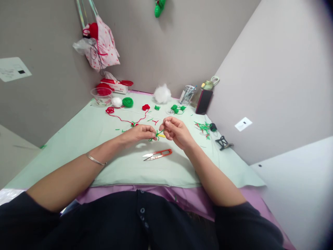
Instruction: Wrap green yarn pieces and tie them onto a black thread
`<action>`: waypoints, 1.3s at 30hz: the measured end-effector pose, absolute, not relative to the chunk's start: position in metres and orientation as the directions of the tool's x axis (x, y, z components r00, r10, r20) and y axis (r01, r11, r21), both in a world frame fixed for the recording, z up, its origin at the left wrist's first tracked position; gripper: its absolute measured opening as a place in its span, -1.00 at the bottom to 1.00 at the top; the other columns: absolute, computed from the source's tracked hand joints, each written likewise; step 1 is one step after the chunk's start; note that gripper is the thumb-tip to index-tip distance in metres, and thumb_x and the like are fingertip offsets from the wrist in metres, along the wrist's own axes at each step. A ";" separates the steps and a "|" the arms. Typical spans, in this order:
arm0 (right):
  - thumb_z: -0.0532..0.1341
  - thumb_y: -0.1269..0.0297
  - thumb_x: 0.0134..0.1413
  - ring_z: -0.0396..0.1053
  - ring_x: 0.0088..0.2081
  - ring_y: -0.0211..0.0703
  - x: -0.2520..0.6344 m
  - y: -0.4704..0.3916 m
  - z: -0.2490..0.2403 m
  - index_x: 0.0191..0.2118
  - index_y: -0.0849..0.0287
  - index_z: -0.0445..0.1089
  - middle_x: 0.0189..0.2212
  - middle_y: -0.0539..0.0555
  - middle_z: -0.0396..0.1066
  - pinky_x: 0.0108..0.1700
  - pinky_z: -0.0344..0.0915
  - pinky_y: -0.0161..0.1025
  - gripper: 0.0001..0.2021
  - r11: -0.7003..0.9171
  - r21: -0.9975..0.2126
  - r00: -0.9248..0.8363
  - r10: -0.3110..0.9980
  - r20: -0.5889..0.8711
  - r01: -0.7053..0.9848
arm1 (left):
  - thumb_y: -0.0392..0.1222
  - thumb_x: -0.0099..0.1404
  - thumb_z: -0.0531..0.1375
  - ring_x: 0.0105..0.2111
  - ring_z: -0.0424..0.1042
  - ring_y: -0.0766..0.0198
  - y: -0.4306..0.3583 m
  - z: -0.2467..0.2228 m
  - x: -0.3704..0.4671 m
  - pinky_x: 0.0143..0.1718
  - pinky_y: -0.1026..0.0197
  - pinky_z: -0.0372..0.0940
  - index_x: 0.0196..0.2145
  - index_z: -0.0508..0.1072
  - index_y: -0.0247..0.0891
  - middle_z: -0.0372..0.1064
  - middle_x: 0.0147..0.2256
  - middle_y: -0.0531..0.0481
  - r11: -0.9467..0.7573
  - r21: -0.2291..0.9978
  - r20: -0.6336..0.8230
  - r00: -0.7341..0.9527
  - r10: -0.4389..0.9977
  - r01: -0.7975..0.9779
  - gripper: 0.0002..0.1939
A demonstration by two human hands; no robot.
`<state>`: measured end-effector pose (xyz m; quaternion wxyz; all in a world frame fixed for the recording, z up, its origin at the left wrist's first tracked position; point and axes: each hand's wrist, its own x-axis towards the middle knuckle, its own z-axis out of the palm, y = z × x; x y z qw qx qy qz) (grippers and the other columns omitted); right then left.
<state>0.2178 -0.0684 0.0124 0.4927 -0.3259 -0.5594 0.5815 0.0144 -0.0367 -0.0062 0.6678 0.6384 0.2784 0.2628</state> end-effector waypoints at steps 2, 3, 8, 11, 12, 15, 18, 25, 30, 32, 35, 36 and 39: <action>0.29 0.08 0.11 0.16 -0.67 -0.38 0.220 -0.069 0.015 -0.32 0.14 0.29 -0.58 -0.07 0.38 -0.63 0.02 -0.39 -0.74 0.071 -0.973 -0.354 0.923 0.148 -0.222 | -0.06 0.13 0.32 -0.22 0.46 0.20 -0.036 -0.007 0.015 -0.10 0.16 0.23 -0.34 0.46 -0.28 0.49 -0.32 -0.01 0.014 0.999 -0.046 0.699 0.713 0.051 -0.75; 0.28 0.08 0.12 0.15 -0.68 -0.38 0.221 -0.070 0.017 -0.32 0.15 0.29 -0.63 -0.11 0.32 -0.62 0.04 -0.39 -0.74 0.069 -0.973 -0.361 0.921 0.148 -0.222 | -0.06 0.13 0.32 -0.24 0.46 0.21 -0.036 -0.007 0.015 -0.13 0.17 0.24 -0.33 0.46 -0.28 0.50 -0.32 -0.02 0.000 0.997 -0.052 0.695 0.717 0.074 -0.75; 0.35 0.17 0.05 -0.07 -0.66 -0.45 0.231 -0.066 0.027 -0.34 0.18 0.30 -0.68 -0.22 -0.04 -0.59 0.04 -0.44 -0.75 0.181 -0.920 -0.159 0.956 0.248 -0.347 | -0.07 0.09 0.33 -0.34 0.46 0.23 -0.034 -0.010 0.015 -0.27 0.20 0.28 -0.34 0.46 -0.29 0.54 -0.33 -0.05 -0.042 0.992 -0.045 0.663 0.747 0.115 -0.74; 0.37 0.21 0.02 -0.13 -0.64 -0.44 0.240 -0.061 0.033 -0.37 0.18 0.30 -0.66 -0.21 -0.12 -0.60 0.01 -0.45 -0.76 0.245 -0.883 -0.033 0.959 0.281 -0.401 | -0.09 0.10 0.34 -0.32 0.48 0.23 -0.034 -0.009 0.015 -0.26 0.19 0.30 -0.34 0.44 -0.29 0.54 -0.34 -0.05 -0.078 0.992 -0.004 0.655 0.756 0.096 -0.75; 0.36 0.21 0.02 -0.13 -0.64 -0.43 0.242 -0.059 0.034 -0.38 0.17 0.29 -0.65 -0.20 -0.12 -0.60 0.00 -0.45 -0.76 0.251 -0.879 -0.009 0.960 0.279 -0.405 | -0.09 0.11 0.34 -0.31 0.48 0.24 -0.034 -0.008 0.015 -0.24 0.19 0.30 -0.34 0.44 -0.29 0.54 -0.34 -0.05 -0.092 0.992 0.015 0.652 0.758 0.083 -0.76; 0.33 0.22 0.05 -0.13 -0.63 -0.43 0.247 -0.056 0.034 -0.38 0.17 0.28 -0.64 -0.19 -0.13 -0.60 0.01 -0.45 -0.78 0.252 -0.872 0.050 0.966 0.255 -0.419 | -0.08 0.11 0.35 -0.28 0.49 0.24 -0.035 -0.006 0.015 -0.18 0.18 0.30 -0.33 0.46 -0.28 0.54 -0.34 -0.04 -0.121 0.992 0.067 0.640 0.766 0.041 -0.75; 0.31 0.25 0.05 -0.09 -0.63 -0.43 0.251 -0.053 0.033 -0.38 0.16 0.28 -0.64 -0.18 -0.10 -0.60 0.02 -0.44 -0.81 0.245 -0.882 0.077 0.969 0.234 -0.403 | -0.03 0.10 0.36 -0.29 0.49 0.24 -0.034 -0.006 0.015 -0.13 0.15 0.29 -0.30 0.49 -0.28 0.54 -0.32 -0.04 -0.112 0.994 0.080 0.620 0.781 0.013 -0.70; 0.28 0.19 0.10 0.06 -0.61 -0.38 0.252 -0.059 0.029 -0.29 0.14 0.38 -0.61 -0.11 0.17 -0.59 -0.03 -0.38 -0.85 0.329 -0.942 -0.038 0.943 0.332 -0.065 | -0.04 0.11 0.36 -0.32 0.47 0.26 -0.032 -0.007 0.011 -0.08 0.15 0.27 -0.25 0.52 -0.26 0.49 -0.40 0.03 -0.147 0.989 0.138 0.512 0.848 -0.023 -0.70; 0.30 0.22 0.14 0.28 -0.32 -0.24 0.240 -0.066 0.024 -0.30 0.09 0.53 -0.36 0.03 0.36 -0.35 0.20 -0.28 -0.91 0.599 -0.704 -0.197 0.797 0.571 0.381 | -0.03 0.12 0.35 -0.23 0.49 0.18 -0.033 -0.004 0.011 0.01 0.09 0.25 -0.22 0.55 -0.25 0.53 -0.34 -0.02 -0.183 0.983 0.150 0.535 0.832 0.010 -0.69; 0.27 0.27 0.18 0.28 -0.30 -0.23 0.238 -0.067 0.022 -0.28 0.07 0.54 -0.35 0.03 0.33 -0.30 0.22 -0.25 -0.91 0.652 -0.589 -0.256 0.744 0.617 0.476 | -0.02 0.13 0.34 -0.20 0.49 0.17 -0.033 -0.004 0.011 0.03 0.08 0.24 -0.21 0.56 -0.24 0.54 -0.31 -0.03 -0.186 0.982 0.143 0.544 0.827 0.025 -0.69; 0.22 0.31 0.23 0.26 -0.34 -0.25 0.237 -0.066 0.017 -0.24 0.07 0.54 -0.36 0.02 0.28 -0.29 0.22 -0.24 -0.88 0.682 -0.473 -0.321 0.703 0.634 0.558 | -0.02 0.15 0.33 -0.18 0.50 0.15 -0.034 -0.005 0.011 0.06 0.06 0.23 -0.18 0.56 -0.25 0.55 -0.30 -0.04 -0.180 0.983 0.132 0.562 0.816 0.030 -0.68; 0.21 0.32 0.24 0.26 -0.34 -0.25 0.238 -0.066 0.016 -0.24 0.07 0.53 -0.36 0.03 0.27 -0.28 0.22 -0.24 -0.87 0.687 -0.445 -0.340 0.695 0.634 0.574 | -0.02 0.16 0.32 -0.17 0.50 0.15 -0.034 -0.005 0.011 0.07 0.06 0.22 -0.18 0.56 -0.25 0.55 -0.30 -0.04 -0.177 0.984 0.128 0.567 0.814 0.031 -0.68; 0.18 0.32 0.26 0.27 -0.33 -0.23 0.239 -0.065 0.014 -0.22 0.06 0.53 -0.35 0.04 0.26 -0.27 0.22 -0.23 -0.85 0.689 -0.400 -0.372 0.688 0.624 0.604 | -0.01 0.17 0.31 -0.16 0.50 0.15 -0.034 -0.004 0.011 0.08 0.06 0.22 -0.17 0.55 -0.25 0.55 -0.31 -0.03 -0.168 0.985 0.118 0.575 0.810 0.034 -0.67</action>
